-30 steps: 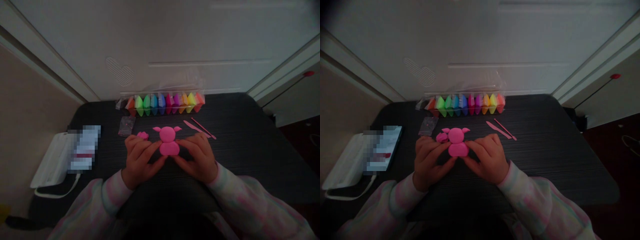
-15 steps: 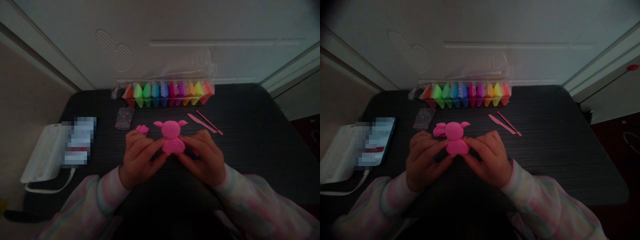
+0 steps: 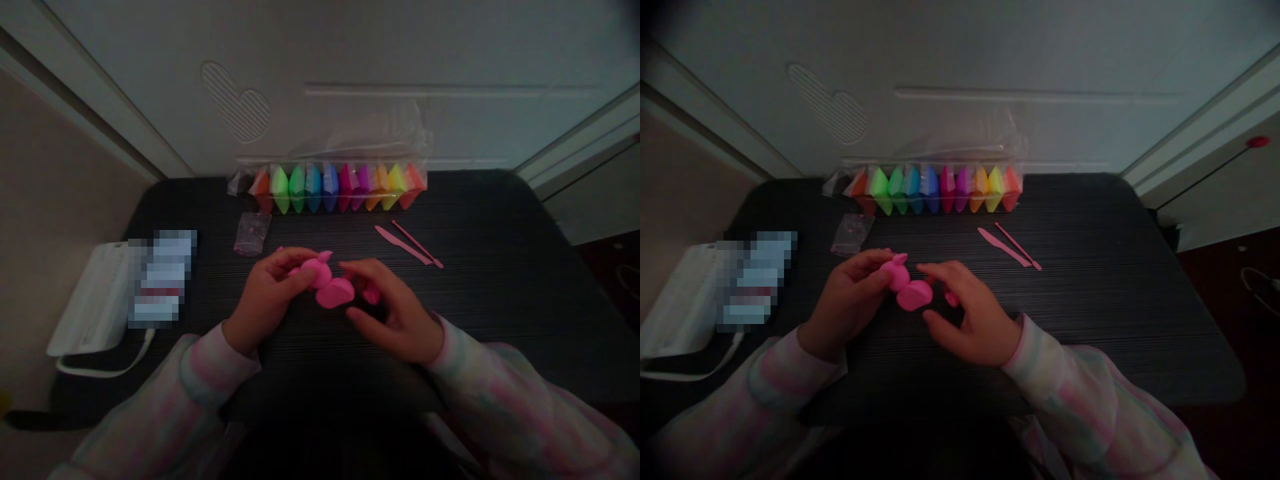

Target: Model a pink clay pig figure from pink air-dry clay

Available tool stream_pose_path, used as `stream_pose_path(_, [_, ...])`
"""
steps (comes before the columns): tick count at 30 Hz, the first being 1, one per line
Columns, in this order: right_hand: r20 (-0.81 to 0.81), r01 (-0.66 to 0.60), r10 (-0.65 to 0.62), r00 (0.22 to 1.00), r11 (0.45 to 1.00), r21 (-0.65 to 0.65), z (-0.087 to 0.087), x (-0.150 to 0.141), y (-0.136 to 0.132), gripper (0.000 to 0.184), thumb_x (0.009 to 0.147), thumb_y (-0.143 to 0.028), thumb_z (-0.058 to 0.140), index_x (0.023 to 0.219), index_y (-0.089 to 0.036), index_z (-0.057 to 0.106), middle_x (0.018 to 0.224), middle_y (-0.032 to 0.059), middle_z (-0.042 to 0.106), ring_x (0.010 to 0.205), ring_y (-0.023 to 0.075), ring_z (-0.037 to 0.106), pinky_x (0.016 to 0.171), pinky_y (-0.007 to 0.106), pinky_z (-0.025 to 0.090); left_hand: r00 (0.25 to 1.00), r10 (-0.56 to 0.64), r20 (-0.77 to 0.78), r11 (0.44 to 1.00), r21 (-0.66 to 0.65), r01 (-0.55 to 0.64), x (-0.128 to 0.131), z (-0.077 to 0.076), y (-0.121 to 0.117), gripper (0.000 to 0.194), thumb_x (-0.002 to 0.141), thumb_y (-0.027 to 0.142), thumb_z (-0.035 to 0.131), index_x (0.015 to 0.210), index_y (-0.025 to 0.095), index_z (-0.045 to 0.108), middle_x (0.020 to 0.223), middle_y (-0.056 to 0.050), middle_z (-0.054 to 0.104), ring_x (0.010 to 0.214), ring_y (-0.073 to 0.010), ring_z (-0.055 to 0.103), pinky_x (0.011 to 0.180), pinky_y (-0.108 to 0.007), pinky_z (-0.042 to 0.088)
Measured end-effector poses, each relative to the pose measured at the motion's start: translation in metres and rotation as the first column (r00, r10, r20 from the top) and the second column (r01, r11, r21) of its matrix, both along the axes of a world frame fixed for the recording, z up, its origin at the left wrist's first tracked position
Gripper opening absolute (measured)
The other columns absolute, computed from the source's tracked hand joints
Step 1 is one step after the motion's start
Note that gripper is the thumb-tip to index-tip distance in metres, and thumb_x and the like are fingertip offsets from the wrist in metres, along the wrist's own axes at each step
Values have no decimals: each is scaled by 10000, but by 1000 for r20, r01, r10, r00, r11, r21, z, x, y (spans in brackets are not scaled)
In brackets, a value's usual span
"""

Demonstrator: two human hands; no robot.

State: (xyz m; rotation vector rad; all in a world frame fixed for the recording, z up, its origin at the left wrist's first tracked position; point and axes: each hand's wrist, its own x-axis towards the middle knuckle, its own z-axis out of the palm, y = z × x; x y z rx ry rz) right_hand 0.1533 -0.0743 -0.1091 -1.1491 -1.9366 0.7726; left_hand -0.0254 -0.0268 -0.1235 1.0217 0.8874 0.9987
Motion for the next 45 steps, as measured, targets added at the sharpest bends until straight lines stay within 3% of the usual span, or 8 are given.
stream_pose_path(2, [-67, 75, -85, 994, 986, -149, -1, -3, 0, 434, 754, -270, 555, 1160, -198, 422, 985, 56, 579, 808, 153, 551, 677, 289, 456, 1000, 19, -13, 1000, -6, -19, 1, -1, 0, 208, 630, 248, 706, 826, 214, 647, 833, 10, 666, 709, -108, 598, 658, -231, 479])
stream_pose_path(4, [-105, 133, -166, 981, 955, -264, -2, -6, 1, 322, 760, -322, 563, 1049, -199, 490, 890, 28, 600, 709, 127, 544, 611, 257, 443, 1000, 16, -19, 1000, -6, -16, 2, -2, -1, 240, 617, 249, 719, 837, 210, 633, 812, 10, 663, 698, -112, 604, 645, -235, 489])
stream_pose_path(7, [-131, 150, -202, 971, 934, -326, -3, -10, 3, 141, 780, -313, 547, 852, -193, 562, 709, -21, 586, 585, 87, 495, 535, 215, 403, 1000, -7, -6, 1000, 1, 7, 4, -3, -2, 248, 622, 246, 720, 849, 213, 625, 810, 9, 668, 737, -121, 621, 674, -239, 500])
stream_pose_path(13, [-192, 181, -264, 945, 913, -366, -2, -11, 7, 111, 762, -284, 567, 809, -188, 593, 709, -22, 616, 610, 93, 535, 545, 218, 415, 983, -64, -174, 994, 81, 79, 3, -6, -1, 281, 681, 292, 673, 952, 221, 652, 902, -26, 690, 835, -168, 628, 761, -319, 499])
stream_pose_path(19, [-118, 183, -231, 966, 929, -321, -5, -9, 8, 121, 760, -288, 576, 807, -179, 600, 687, -25, 591, 590, 83, 507, 539, 209, 402, 967, -50, -251, 991, 109, 80, 3, -4, 0, 238, 684, 289, 674, 917, 238, 674, 886, -6, 697, 831, -152, 621, 780, -301, 478])
stream_pose_path(27, [-50, 176, -198, 979, 944, -280, -5, -7, 8, 121, 769, -292, 564, 796, -180, 601, 689, -17, 587, 601, 94, 512, 546, 217, 402, 981, -78, -175, 996, 28, 84, 6, -6, -2, 286, 685, 303, 671, 962, 233, 661, 924, -16, 689, 838, -158, 616, 768, -301, 480])
stream_pose_path(40, [-56, 165, -189, 980, 944, -287, -4, -7, 9, 117, 768, -287, 567, 796, -177, 598, 701, -17, 592, 623, 96, 521, 565, 222, 407, 974, -100, -201, 994, 13, 104, 8, -2, -2, 200, 690, 254, 667, 889, 246, 680, 868, 23, 686, 824, -133, 599, 781, -266, 450])
stream_pose_path(45, [-163, 110, -189, 969, 909, -401, -8, -8, 10, 159, 752, -300, 584, 861, -184, 589, 763, -11, 623, 669, 106, 551, 594, 235, 432, 998, -57, 28, 990, -125, 60, 11, -5, -3, 185, 690, 233, 666, 874, 227, 658, 780, 40, 656, 668, -68, 575, 646, -196, 457])
